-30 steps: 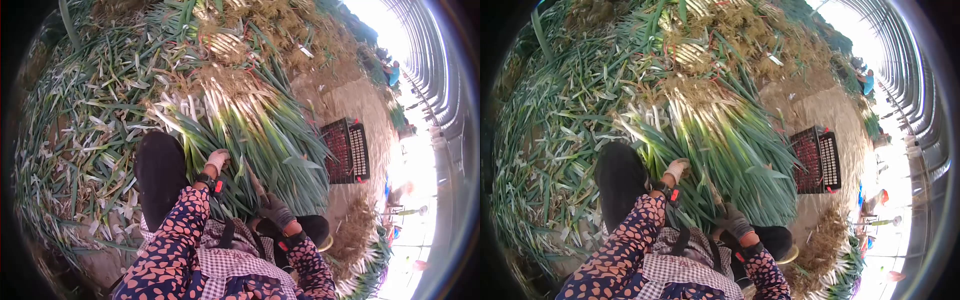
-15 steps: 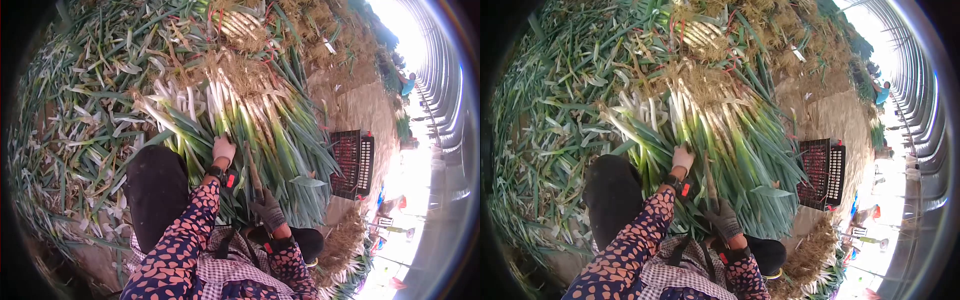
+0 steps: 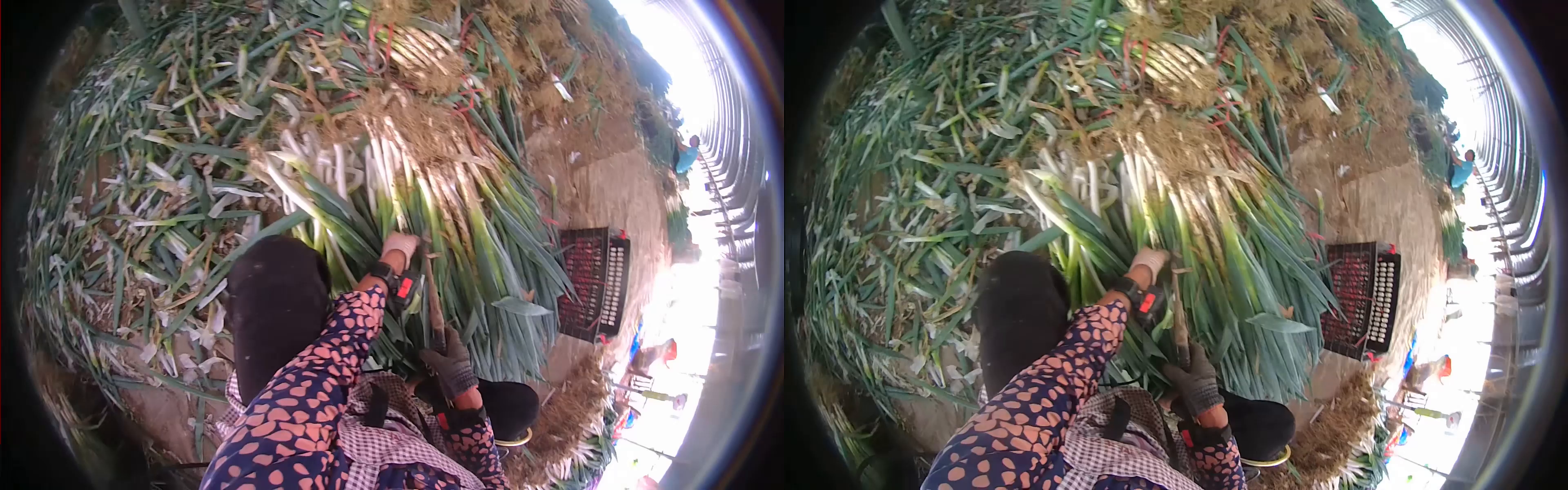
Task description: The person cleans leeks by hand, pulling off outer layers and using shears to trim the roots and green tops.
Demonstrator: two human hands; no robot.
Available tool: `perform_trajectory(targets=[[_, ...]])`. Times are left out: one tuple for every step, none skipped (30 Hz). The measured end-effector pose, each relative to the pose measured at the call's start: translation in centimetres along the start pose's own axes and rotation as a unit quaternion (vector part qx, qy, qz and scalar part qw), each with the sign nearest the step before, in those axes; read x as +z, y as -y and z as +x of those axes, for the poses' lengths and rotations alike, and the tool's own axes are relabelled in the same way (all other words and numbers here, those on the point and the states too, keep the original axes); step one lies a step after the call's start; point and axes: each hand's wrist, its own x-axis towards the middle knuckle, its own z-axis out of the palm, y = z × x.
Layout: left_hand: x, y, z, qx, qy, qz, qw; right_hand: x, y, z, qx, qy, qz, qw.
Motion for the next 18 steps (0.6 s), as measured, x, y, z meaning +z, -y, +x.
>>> perform_trajectory(targets=[[0.5,0.8,0.3,-0.014,-0.024,0.008,1.000,0.0,0.5,-0.2,-0.005,-0.002,0.014,1.000],[0.9,2.2,0.2,0.022,-0.070,0.021,0.997,-0.2,1.2,-0.7,-0.003,-0.010,-0.046,0.999],[0.9,2.5,-0.2,0.059,-0.113,0.033,0.991,-0.4,0.7,-0.6,-0.003,-0.010,-0.037,0.999],[0.8,2.7,0.3,0.080,-0.103,-0.073,0.989,-0.7,-0.4,-0.7,0.000,-0.010,-0.029,1.000],[0.6,3.5,0.6,0.095,-0.087,-0.176,0.976,-1.0,-1.7,-1.0,0.010,-0.013,-0.019,1.000],[0.5,4.0,-0.2,0.103,-0.069,-0.275,0.954,-1.7,-2.2,-1.6,0.003,-0.016,0.017,1.000],[0.6,4.0,-0.9,0.170,-0.055,-0.330,0.927,-2.6,-2.6,-2.0,-0.006,-0.021,0.055,0.998],[0.7,3.7,-1.5,0.179,-0.046,-0.375,0.909,-2.9,-2.7,-1.8,-0.021,-0.025,0.096,0.995],[0.5,3.8,-2.4,0.183,-0.040,-0.419,0.889,-2.8,-1.9,-1.9,-0.009,-0.018,0.106,0.994],[0.4,4.8,-2.9,0.185,-0.041,-0.372,0.909,-2.9,-0.7,-2.2,0.005,-0.010,0.113,0.994],[-0.4,5.5,-3.1,0.192,-0.042,-0.326,0.925,-3.0,0.1,-2.3,0.014,-0.001,0.119,0.993],[-1.3,5.7,-3.3,0.201,-0.049,-0.279,0.938,-2.7,0.5,-2.0,0.016,0.011,-0.001,1.000],[-1.2,6.0,-3.8,0.206,-0.069,-0.220,0.951,-2.1,0.7,-1.5,0.008,0.021,-0.052,0.998],[-0.6,6.8,-4.6,0.204,-0.089,-0.160,0.962,-1.4,0.8,-1.2,0.003,0.033,-0.104,0.994],[0.0,7.4,-5.7,0.197,-0.104,-0.099,0.970,-0.8,0.8,-1.3,0.004,0.044,-0.156,0.987],[0.4,8.0,-6.5,0.207,-0.125,-0.033,0.970,-0.4,1.9,-1.5,0.021,0.055,-0.141,0.988],[0.7,8.2,-7.0,0.187,-0.099,-0.024,0.977,0.0,0.7,-1.4,0.019,0.055,-0.139,0.989],[0.5,8.5,-7.1,0.168,-0.075,-0.015,0.983,0.9,0.6,-0.9,0.014,0.057,-0.138,0.989]])
